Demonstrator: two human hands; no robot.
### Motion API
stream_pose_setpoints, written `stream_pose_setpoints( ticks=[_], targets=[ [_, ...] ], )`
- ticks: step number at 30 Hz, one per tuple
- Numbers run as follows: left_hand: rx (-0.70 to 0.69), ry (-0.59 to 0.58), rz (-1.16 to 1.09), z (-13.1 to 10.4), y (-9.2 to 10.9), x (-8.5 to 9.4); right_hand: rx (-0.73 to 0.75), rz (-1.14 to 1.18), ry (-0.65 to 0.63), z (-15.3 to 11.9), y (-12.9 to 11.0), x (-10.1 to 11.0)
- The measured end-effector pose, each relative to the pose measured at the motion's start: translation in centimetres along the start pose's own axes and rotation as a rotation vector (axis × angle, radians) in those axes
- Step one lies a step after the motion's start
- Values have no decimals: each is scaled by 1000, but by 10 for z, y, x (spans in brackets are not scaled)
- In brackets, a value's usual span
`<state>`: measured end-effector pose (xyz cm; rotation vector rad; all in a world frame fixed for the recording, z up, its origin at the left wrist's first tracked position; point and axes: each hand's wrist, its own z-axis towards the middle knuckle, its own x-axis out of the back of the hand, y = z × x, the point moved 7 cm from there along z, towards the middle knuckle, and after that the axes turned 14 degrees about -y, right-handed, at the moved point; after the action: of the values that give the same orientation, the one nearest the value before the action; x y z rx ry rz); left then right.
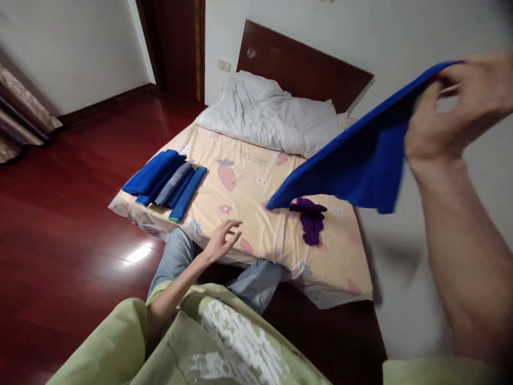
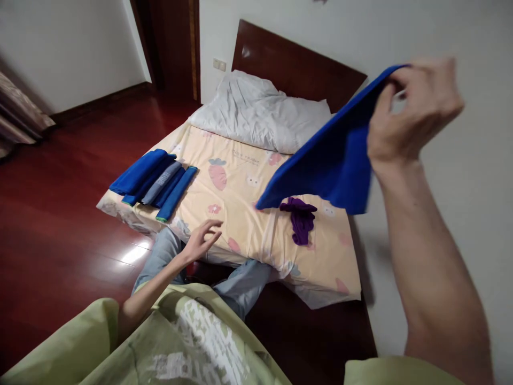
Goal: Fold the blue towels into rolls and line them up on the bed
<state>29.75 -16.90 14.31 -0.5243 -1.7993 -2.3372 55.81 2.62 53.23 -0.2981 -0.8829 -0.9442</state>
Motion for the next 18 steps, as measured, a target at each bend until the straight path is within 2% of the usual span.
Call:
stream_pose_setpoints(
  ticks=[2, 4, 7, 10, 13, 15, 18],
  targets=[
    [-100, 138, 32, 33, 35, 11, 1, -73, 61, -11, -25, -4],
    [-172, 219, 89, 65, 67, 18, 64, -70, 30, -26, -52, -12],
    [-250, 214, 139, 105, 112, 13, 150, 14, -32, -50, -84, -16],
    [-306, 172, 150, 131, 144, -5, 184, 98, -72, -65, -106, -11],
    [-306, 192, 164, 144, 151, -21, 200, 122, -103, -70, -119, 0],
    [-270, 204, 185, 150, 141, -28, 218, 98, -110, -69, -122, 10],
    [-216, 191, 208, 154, 115, -28, 213, 15, -89, -62, -114, 27]
  ],
)
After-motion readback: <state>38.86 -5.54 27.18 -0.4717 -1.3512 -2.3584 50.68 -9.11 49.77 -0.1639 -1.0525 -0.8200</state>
